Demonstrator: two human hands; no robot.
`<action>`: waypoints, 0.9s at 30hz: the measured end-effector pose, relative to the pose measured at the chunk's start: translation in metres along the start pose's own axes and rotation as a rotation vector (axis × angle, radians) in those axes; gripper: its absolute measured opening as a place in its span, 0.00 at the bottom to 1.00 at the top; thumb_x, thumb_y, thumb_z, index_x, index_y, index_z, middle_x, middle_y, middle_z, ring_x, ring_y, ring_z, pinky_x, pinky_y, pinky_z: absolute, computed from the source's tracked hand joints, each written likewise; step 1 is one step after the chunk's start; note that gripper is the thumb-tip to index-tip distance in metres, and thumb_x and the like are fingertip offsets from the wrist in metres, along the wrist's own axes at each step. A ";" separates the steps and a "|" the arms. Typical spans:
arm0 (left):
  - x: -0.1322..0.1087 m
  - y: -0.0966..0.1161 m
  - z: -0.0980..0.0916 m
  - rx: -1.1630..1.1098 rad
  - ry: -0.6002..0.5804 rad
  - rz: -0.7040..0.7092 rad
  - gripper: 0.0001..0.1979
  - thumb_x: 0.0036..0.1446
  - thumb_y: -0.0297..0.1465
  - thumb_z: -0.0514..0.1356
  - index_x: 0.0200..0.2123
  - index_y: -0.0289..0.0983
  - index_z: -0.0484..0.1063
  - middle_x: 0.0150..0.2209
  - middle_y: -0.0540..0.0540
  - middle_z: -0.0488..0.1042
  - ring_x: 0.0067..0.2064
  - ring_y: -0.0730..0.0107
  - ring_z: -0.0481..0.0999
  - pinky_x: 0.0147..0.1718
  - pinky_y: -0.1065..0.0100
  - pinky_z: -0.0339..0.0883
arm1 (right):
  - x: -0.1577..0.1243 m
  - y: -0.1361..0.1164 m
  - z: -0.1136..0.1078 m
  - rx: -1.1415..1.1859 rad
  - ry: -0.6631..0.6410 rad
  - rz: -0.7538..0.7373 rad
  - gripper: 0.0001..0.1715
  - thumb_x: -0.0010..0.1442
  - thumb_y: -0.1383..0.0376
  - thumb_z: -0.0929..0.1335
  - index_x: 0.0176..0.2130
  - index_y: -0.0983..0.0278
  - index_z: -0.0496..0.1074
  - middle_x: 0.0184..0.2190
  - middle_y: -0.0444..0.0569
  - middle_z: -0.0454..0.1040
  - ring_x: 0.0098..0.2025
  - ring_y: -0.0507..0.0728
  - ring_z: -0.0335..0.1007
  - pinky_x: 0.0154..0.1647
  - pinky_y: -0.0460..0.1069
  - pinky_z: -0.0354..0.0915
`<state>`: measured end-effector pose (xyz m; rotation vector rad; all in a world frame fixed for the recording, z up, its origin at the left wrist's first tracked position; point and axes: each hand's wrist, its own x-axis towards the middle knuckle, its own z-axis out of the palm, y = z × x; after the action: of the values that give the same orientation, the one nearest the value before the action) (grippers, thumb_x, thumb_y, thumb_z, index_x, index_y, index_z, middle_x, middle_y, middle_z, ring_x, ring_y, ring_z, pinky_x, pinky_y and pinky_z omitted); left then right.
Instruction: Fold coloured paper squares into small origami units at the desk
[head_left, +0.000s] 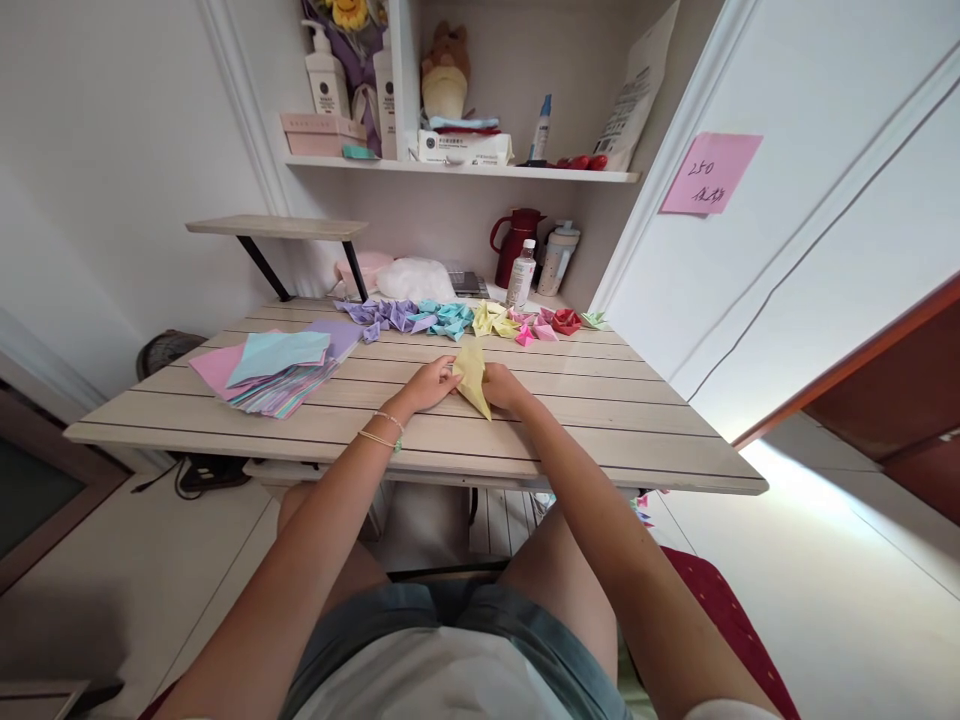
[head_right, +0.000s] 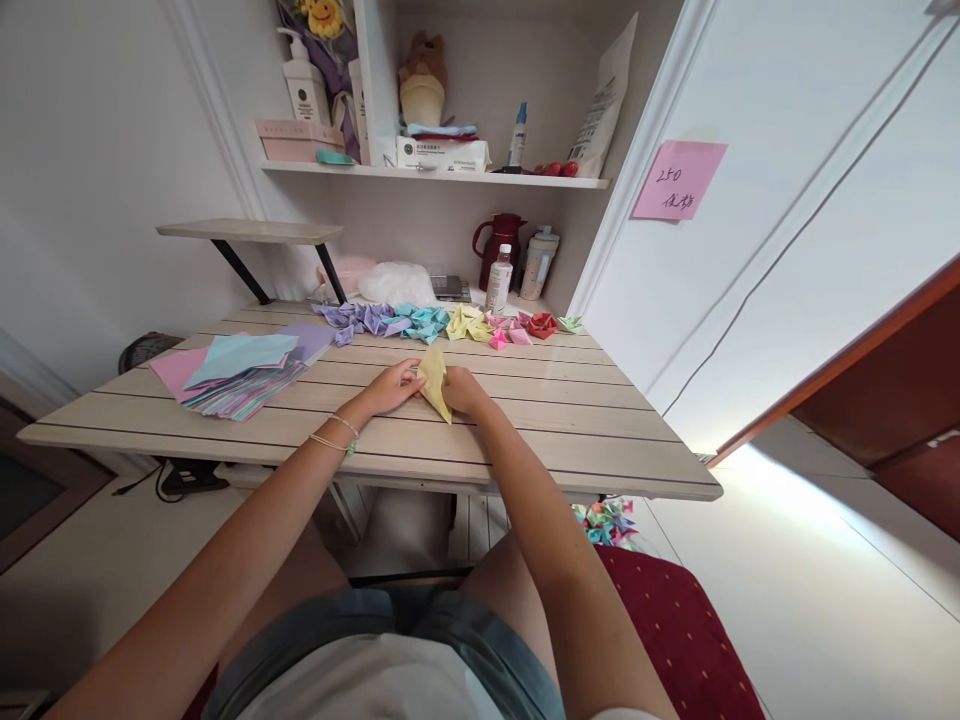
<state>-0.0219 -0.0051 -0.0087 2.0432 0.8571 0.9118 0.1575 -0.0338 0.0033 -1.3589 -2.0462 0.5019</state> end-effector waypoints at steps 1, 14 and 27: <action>0.000 0.000 0.000 0.015 0.000 0.005 0.23 0.54 0.36 0.57 0.51 0.32 0.64 0.27 0.45 0.75 0.30 0.65 0.75 0.32 0.66 0.66 | 0.000 0.000 0.000 0.005 -0.005 -0.013 0.10 0.50 0.62 0.68 0.30 0.66 0.75 0.27 0.49 0.76 0.30 0.56 0.68 0.30 0.46 0.60; 0.000 -0.001 0.002 0.088 -0.010 0.007 0.19 0.55 0.34 0.56 0.49 0.33 0.65 0.29 0.46 0.75 0.32 0.67 0.74 0.35 0.67 0.66 | 0.003 0.005 0.001 -0.102 -0.022 -0.050 0.05 0.49 0.67 0.67 0.27 0.67 0.73 0.26 0.48 0.76 0.29 0.54 0.66 0.29 0.45 0.58; 0.001 0.002 0.002 -0.280 0.145 -0.117 0.18 0.52 0.36 0.60 0.44 0.32 0.67 0.27 0.47 0.75 0.23 0.73 0.73 0.28 0.70 0.66 | 0.003 0.005 0.004 0.409 0.129 0.081 0.18 0.50 0.62 0.65 0.41 0.66 0.73 0.35 0.50 0.76 0.34 0.57 0.70 0.35 0.49 0.65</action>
<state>-0.0188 -0.0061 -0.0077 1.6873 0.8632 1.0599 0.1567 -0.0289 -0.0019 -1.1933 -1.6753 0.7969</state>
